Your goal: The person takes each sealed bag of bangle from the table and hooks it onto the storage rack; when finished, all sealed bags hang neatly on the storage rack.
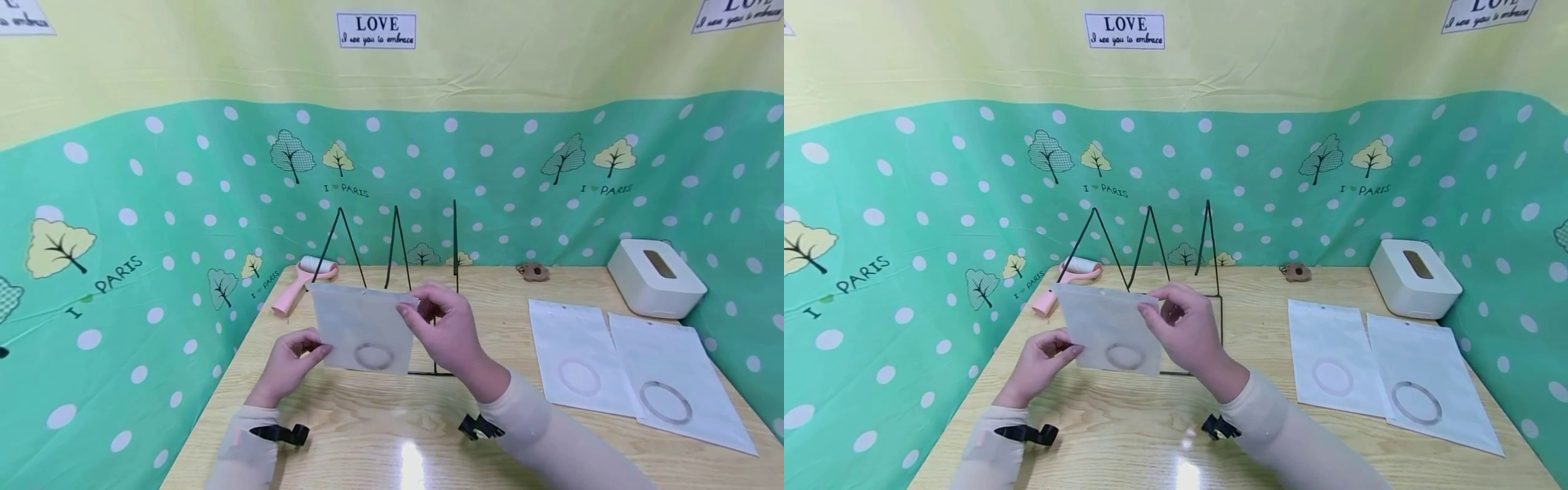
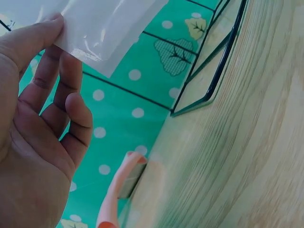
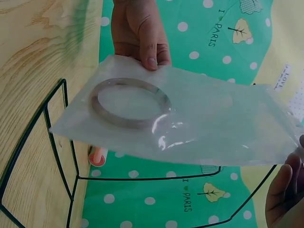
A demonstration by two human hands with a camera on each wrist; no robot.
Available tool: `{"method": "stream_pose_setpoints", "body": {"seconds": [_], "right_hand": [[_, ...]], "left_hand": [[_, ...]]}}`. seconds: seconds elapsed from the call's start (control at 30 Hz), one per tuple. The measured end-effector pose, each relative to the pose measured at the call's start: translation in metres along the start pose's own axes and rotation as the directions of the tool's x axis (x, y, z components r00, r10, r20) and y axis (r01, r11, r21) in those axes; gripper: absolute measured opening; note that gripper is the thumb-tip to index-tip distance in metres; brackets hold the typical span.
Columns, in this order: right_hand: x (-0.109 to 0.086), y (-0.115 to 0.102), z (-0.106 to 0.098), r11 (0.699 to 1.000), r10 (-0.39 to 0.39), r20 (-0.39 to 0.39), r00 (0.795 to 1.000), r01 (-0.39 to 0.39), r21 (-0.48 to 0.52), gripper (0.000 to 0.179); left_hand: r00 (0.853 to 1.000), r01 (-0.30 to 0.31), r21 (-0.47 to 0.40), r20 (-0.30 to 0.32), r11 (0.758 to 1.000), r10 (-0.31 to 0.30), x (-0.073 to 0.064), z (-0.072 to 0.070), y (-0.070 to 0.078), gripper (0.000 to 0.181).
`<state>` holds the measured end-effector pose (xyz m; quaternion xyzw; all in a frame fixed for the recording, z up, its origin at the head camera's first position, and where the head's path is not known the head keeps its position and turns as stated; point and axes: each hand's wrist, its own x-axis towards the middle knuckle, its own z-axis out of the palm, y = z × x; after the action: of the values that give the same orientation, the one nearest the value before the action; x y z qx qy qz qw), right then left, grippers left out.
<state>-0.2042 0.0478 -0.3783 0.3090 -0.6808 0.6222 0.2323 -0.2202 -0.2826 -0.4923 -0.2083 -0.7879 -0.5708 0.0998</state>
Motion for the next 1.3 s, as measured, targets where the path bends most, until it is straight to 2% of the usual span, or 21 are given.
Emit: {"method": "stream_pose_setpoints", "body": {"seconds": [0.2,0.33,0.47,0.63,0.77,1.0,1.3], "right_hand": [[-0.002,0.004,0.007,0.999,-0.033,0.029,0.999,0.031,0.043,0.011],[-0.002,0.004,0.011,0.999,-0.027,0.043,0.999,0.025,0.042,0.008],[0.0,0.004,0.016,0.999,-0.004,0.03,1.0,0.003,0.043,0.008],[0.003,0.007,0.024,0.995,0.029,0.023,0.999,-0.031,0.096,0.012],[0.005,0.011,0.031,0.988,0.054,0.037,0.998,-0.058,0.146,0.005],[0.008,0.014,0.042,0.973,0.101,0.047,0.994,-0.109,0.205,0.005],[0.009,0.02,0.052,0.976,0.126,0.053,0.991,-0.133,0.173,0.005]], "left_hand": [[1.0,-0.023,-0.006,0.007,1.0,0.023,-0.002,-0.008,-0.003,0.01],[1.0,-0.028,-0.013,-0.013,1.0,0.028,-0.004,-0.014,-0.004,0.01],[0.999,-0.035,-0.021,-0.04,0.999,0.034,-0.005,-0.02,-0.005,0.009],[0.996,-0.039,-0.003,-0.08,0.999,0.038,-0.007,-0.026,-0.006,0.008],[0.994,-0.029,0.013,-0.108,1.0,0.03,-0.008,-0.03,-0.006,0.009],[0.993,-0.058,-0.049,-0.101,0.997,0.053,-0.009,-0.037,-0.008,0.006],[0.99,-0.058,-0.059,-0.13,0.997,0.05,-0.008,-0.042,-0.013,0.004]]}}
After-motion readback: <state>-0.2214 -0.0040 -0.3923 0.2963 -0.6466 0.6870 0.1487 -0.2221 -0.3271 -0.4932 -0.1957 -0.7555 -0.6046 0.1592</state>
